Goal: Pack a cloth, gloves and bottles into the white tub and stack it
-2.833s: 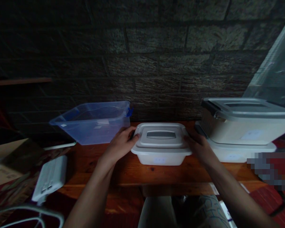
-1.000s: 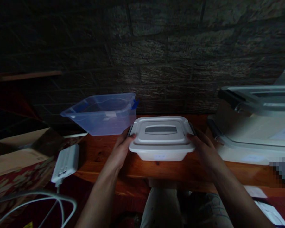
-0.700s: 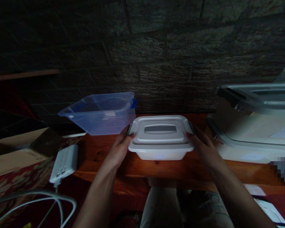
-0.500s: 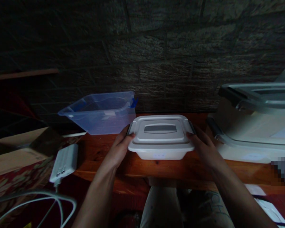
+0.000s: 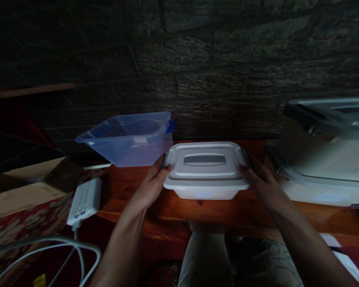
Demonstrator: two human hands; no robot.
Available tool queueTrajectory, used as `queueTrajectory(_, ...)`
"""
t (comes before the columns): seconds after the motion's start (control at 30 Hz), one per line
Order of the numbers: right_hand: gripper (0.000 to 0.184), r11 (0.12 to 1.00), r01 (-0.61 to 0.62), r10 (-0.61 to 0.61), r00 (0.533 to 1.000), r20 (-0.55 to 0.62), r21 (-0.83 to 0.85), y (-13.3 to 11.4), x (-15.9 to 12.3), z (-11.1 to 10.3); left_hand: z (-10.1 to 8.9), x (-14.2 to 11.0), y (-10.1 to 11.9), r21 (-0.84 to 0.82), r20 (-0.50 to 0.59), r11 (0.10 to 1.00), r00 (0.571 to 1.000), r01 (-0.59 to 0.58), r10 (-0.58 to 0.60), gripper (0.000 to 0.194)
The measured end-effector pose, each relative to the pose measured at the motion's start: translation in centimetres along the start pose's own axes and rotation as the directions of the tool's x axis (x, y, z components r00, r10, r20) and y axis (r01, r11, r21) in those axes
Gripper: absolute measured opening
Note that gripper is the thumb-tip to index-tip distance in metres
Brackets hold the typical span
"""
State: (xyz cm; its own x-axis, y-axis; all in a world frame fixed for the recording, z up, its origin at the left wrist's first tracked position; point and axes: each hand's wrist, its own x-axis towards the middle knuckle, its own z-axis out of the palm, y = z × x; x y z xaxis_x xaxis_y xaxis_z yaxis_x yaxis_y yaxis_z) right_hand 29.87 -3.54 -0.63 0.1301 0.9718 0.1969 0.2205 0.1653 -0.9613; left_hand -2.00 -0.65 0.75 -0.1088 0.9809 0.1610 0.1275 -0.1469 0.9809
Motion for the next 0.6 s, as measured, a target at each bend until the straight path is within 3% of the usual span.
queueTrajectory(0.2,0.066,0.993,0.059,-0.054,0.997,0.050,-0.105,-0.2,0.2,-0.4,-0.5,0.0,0.4,0.202,0.048,0.979,0.999,-0.011,0.001,0.069)
queueTrajectory(0.4,0.067,0.972,0.145,-0.120,0.983,0.141,-0.187,-0.5,0.6,-0.8,-0.8,0.2,1.0,0.426,0.102,0.905,0.994,-0.016,-0.030,0.077)
queueTrajectory(0.6,0.070,0.921,0.220,-0.145,0.960,0.240,-0.321,-1.6,1.0,-1.3,-1.2,0.4,1.5,0.546,0.199,0.827,0.980,-0.135,0.028,0.076)
